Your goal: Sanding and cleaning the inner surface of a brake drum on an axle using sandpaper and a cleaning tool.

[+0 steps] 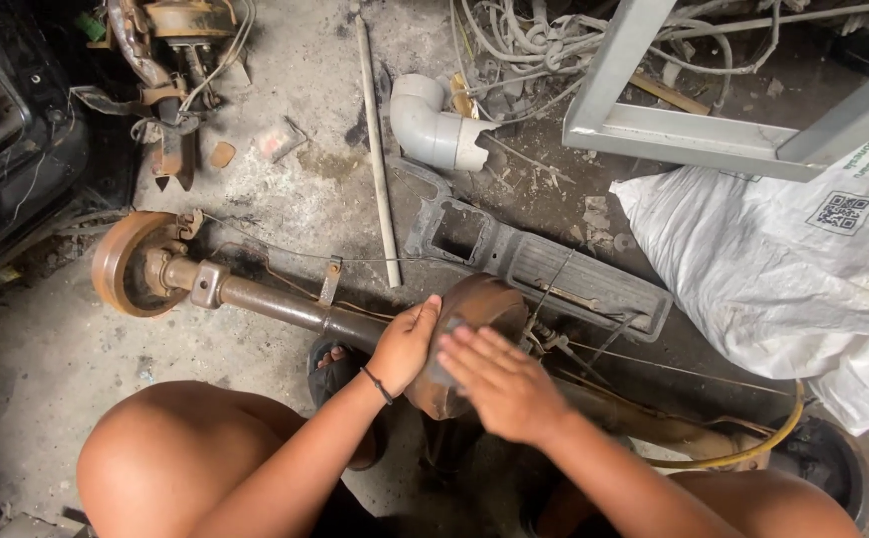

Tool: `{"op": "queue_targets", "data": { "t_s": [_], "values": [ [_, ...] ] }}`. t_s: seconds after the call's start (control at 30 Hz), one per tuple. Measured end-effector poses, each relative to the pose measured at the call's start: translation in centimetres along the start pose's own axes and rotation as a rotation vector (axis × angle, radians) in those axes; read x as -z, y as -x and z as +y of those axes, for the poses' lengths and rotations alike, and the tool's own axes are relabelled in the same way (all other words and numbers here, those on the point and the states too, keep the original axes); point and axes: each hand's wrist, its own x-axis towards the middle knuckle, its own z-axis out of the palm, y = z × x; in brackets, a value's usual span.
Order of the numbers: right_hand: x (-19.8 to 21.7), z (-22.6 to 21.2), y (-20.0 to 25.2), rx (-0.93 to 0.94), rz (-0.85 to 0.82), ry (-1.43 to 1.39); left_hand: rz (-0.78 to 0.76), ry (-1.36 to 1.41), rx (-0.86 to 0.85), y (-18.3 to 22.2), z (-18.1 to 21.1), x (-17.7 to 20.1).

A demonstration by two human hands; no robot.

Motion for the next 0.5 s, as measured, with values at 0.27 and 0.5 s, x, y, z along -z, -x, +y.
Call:
{"op": "queue_targets", "data": {
  "t_s": [0.27,0.5],
  "values": [
    [-1.8,-0.5,-0.5,0.097,0.21,0.146,-0.008,0.036,0.002,-1.0,-1.5,0.6],
    [-2.1,-1.4,0.6,0.145,0.203,0.076,-0.039,0.018,-0.008,0.5,0.0,1.1]
  ]
}}
